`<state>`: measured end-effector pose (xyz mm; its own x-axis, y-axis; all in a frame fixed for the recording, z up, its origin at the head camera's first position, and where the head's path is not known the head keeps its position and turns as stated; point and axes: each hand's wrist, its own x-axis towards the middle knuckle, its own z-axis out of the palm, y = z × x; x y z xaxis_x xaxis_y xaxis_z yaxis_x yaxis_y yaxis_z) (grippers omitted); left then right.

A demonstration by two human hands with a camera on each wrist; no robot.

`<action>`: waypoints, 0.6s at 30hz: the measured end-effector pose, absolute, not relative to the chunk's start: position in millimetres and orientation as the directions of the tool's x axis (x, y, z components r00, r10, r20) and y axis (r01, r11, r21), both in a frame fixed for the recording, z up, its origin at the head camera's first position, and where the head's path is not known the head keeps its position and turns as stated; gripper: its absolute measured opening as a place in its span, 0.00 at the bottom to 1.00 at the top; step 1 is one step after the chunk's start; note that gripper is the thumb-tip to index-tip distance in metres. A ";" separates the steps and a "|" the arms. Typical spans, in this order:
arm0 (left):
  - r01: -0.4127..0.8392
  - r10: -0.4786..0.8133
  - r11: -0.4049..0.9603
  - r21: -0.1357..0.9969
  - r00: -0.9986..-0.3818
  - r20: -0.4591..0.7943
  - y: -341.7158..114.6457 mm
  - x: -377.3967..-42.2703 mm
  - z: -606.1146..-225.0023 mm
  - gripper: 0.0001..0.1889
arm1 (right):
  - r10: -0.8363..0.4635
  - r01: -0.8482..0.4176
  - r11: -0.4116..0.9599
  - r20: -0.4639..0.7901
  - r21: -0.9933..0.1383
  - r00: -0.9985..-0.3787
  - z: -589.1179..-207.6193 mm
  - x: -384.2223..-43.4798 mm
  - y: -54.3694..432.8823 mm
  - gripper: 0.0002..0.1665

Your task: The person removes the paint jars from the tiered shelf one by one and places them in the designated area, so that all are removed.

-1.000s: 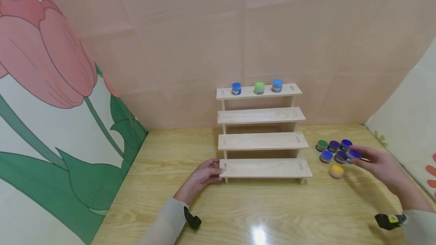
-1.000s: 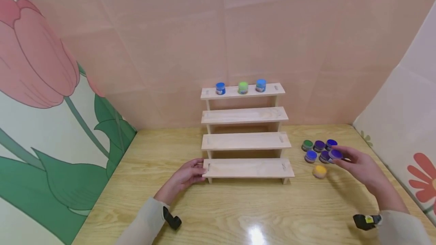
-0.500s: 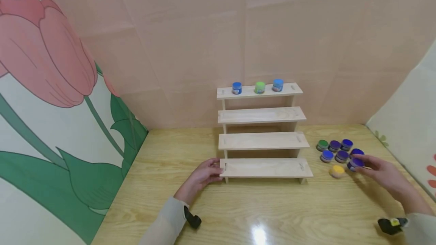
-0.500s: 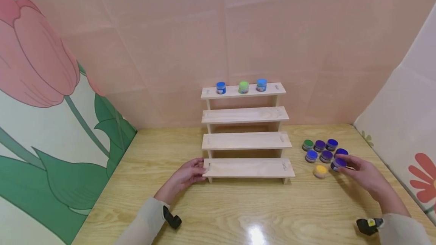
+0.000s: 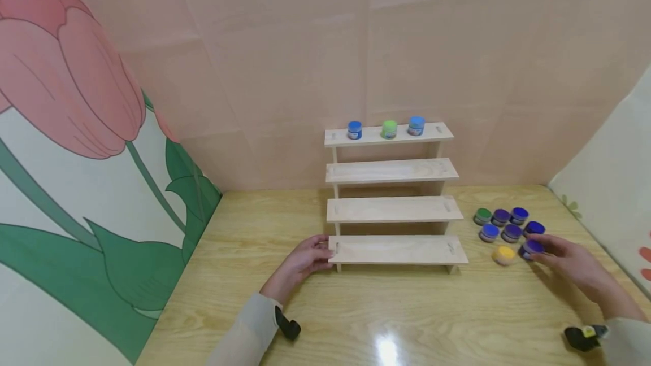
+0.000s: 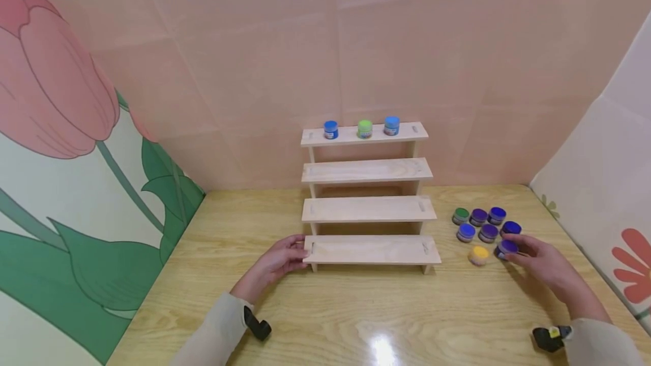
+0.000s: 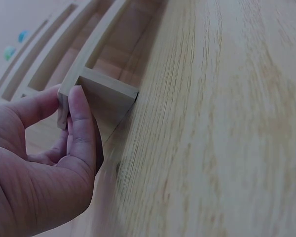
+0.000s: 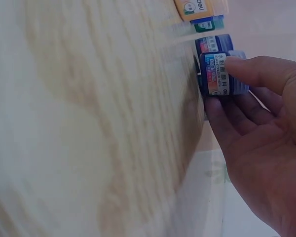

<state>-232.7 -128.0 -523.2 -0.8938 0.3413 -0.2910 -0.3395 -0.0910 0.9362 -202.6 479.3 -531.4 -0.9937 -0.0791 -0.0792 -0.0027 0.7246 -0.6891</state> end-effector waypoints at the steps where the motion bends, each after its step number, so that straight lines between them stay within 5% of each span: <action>1: -0.337 0.342 -0.090 0.937 -0.894 -0.288 -128.1 -232.6 -523.2 0.31 | -0.075 0.003 0.729 -0.084 -0.684 -0.994 -531.4 -202.9 479.0 0.40; 11: -0.341 0.338 -0.092 0.936 -0.894 -0.293 -129.0 -233.9 -525.6 0.30 | -0.086 0.015 0.735 -0.116 -0.678 -0.990 -529.8 -204.4 477.3 0.41; 18: -0.345 0.332 -0.091 0.934 -0.895 -0.298 -128.4 -233.8 -525.2 0.31 | -0.092 -0.140 0.702 0.106 -0.698 -0.990 -515.0 -202.8 471.3 0.27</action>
